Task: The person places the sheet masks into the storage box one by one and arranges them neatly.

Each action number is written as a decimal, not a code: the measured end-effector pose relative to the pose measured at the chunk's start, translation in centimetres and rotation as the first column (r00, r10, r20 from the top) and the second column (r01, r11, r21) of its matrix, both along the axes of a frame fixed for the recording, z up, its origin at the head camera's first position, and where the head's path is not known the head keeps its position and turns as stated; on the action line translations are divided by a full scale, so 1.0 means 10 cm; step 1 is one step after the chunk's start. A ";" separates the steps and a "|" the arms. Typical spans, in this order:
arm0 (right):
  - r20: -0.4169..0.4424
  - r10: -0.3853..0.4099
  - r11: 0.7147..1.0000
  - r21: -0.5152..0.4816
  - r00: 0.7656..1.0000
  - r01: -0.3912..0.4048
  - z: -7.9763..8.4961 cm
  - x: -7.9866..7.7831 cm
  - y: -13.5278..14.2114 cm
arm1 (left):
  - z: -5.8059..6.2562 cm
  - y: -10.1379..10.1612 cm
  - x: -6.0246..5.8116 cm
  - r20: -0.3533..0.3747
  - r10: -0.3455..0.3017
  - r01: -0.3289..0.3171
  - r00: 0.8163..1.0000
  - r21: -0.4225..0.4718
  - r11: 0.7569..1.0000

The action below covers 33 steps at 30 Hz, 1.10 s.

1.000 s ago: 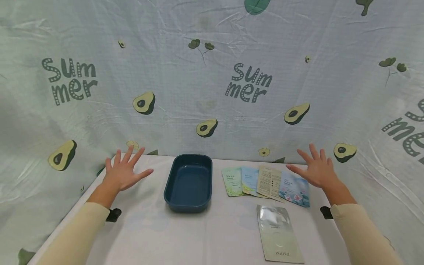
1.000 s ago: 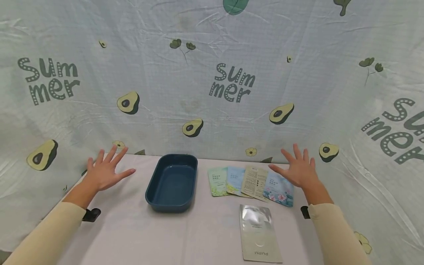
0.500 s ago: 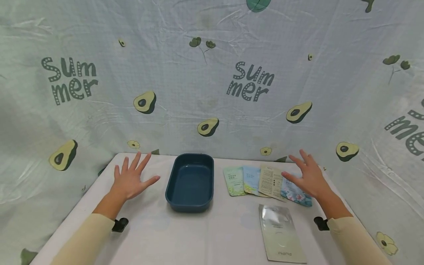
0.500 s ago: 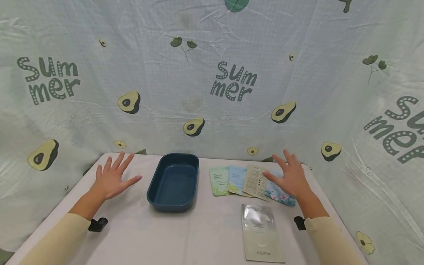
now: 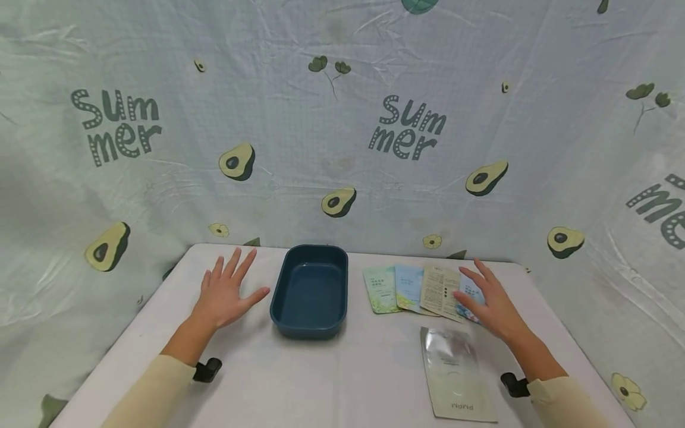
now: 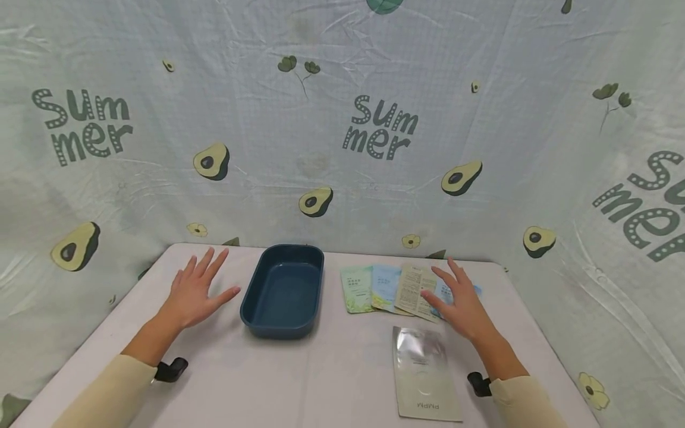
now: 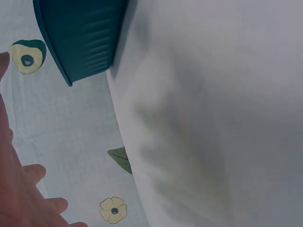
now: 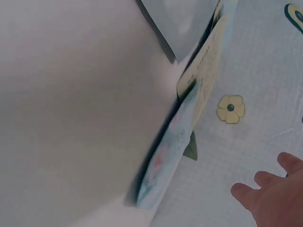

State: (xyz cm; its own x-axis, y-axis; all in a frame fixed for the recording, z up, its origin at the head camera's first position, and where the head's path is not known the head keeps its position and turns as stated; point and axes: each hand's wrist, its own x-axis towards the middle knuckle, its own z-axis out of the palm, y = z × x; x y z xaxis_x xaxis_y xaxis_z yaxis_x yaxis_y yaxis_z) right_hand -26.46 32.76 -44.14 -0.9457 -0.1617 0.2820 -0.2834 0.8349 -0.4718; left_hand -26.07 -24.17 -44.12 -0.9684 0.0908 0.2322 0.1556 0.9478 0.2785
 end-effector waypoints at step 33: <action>0.480 -0.026 0.950 -0.262 0.877 0.172 -0.22 0.47 -0.03 | -0.21 0.43 0.24 0.121 -0.041 -0.012 0.992 0.406 0.914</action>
State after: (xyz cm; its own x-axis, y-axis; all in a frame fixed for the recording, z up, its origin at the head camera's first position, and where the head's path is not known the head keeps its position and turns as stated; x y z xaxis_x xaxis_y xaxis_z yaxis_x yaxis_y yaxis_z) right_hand -21.79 32.46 -46.37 -0.9835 -0.0411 -0.1760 0.1069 0.6526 -0.7501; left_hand -23.63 -19.85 -46.27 -0.9911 0.0291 0.1298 0.1078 0.7473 0.6557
